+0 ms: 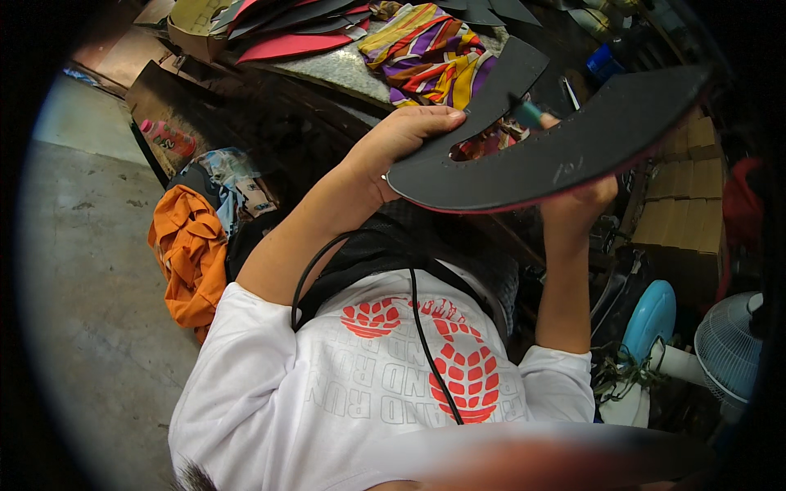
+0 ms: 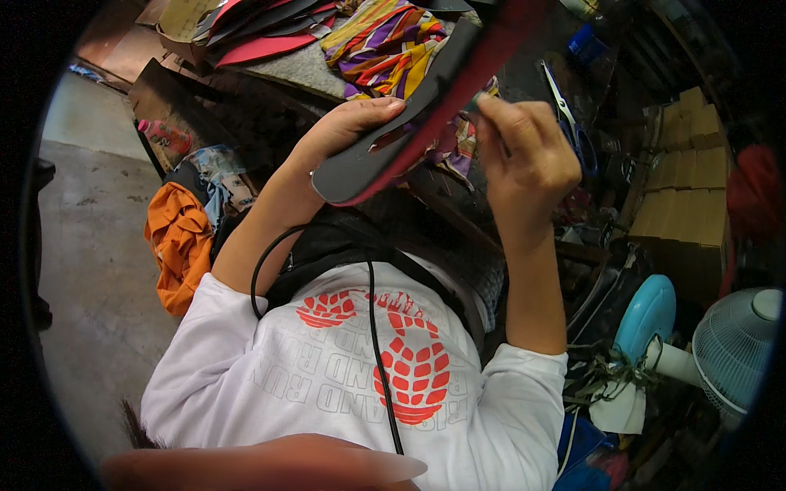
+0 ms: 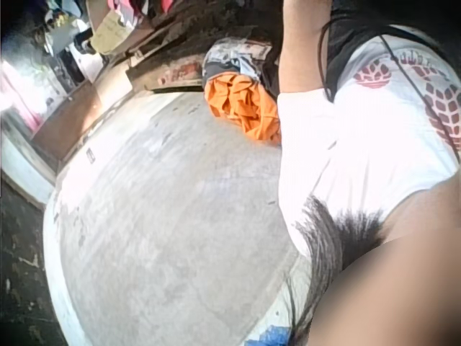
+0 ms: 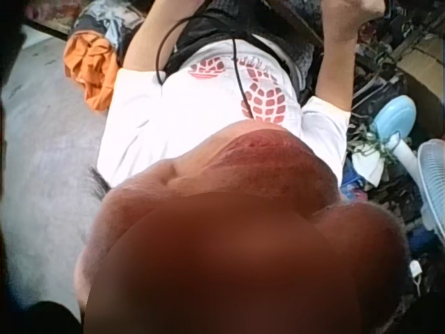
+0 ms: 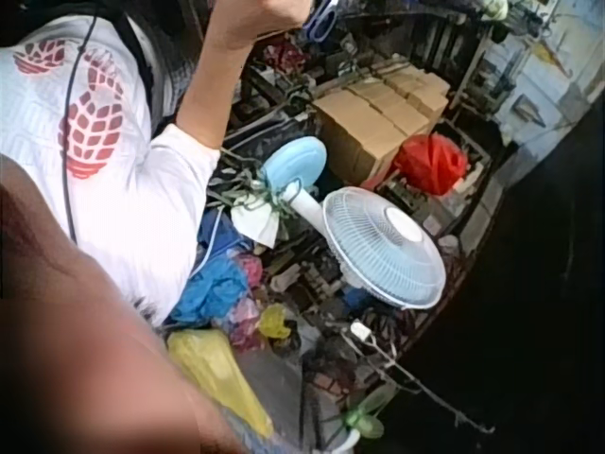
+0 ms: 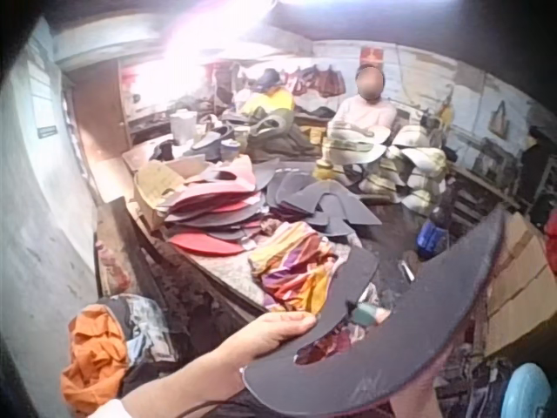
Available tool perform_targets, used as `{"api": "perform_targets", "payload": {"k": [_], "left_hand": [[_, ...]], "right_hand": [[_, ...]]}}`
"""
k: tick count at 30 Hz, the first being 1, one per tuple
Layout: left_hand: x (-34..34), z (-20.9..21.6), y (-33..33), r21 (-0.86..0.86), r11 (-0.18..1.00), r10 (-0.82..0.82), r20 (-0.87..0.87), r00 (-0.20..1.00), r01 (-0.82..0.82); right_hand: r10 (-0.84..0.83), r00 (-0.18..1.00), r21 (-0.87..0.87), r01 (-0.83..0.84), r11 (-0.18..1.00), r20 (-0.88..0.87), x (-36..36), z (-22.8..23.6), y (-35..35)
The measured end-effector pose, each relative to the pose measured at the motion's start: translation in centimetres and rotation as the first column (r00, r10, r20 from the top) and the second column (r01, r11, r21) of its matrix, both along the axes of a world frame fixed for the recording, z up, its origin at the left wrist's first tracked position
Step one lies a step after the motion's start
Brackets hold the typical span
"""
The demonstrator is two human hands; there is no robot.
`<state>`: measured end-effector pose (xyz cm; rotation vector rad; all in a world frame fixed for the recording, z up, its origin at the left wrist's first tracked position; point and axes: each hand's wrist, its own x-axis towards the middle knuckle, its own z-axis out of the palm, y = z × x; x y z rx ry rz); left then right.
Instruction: The person smooths the edges of black leather pieces using a blue sanding block and trims them with scissors. They handle multiple pieces one at a time, turning them over to work different edges before placing them back on the table.
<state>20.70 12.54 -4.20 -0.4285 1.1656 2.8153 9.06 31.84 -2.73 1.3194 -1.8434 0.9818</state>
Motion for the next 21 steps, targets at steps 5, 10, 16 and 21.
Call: {"api": "perform_targets", "payload": {"k": [5,10,16,21], "left_hand": [[0.0,-0.2,0.3,0.015,0.999,-0.043,0.012,0.999,0.043],[-0.5,-0.9,0.0,-0.053,0.994,-0.105,-0.098,0.990,0.100],[-0.7,-1.1,-0.3,-0.036,0.986,-0.164,-0.123,0.979,0.161],[-1.3,-0.9,0.0,-0.167,0.975,-0.170,-0.129,0.977,0.148]], "right_hand": [[-0.114,0.992,-0.154,0.123,0.980,0.062,-1.8,1.4,-0.9],[0.020,0.936,-0.148,0.035,0.988,0.351,-0.8,0.6,-0.4],[0.100,0.933,-0.125,-0.060,0.990,0.345,-1.8,0.8,0.6],[0.051,0.950,-0.123,-0.013,0.992,0.310,-2.1,1.0,1.0]]}}
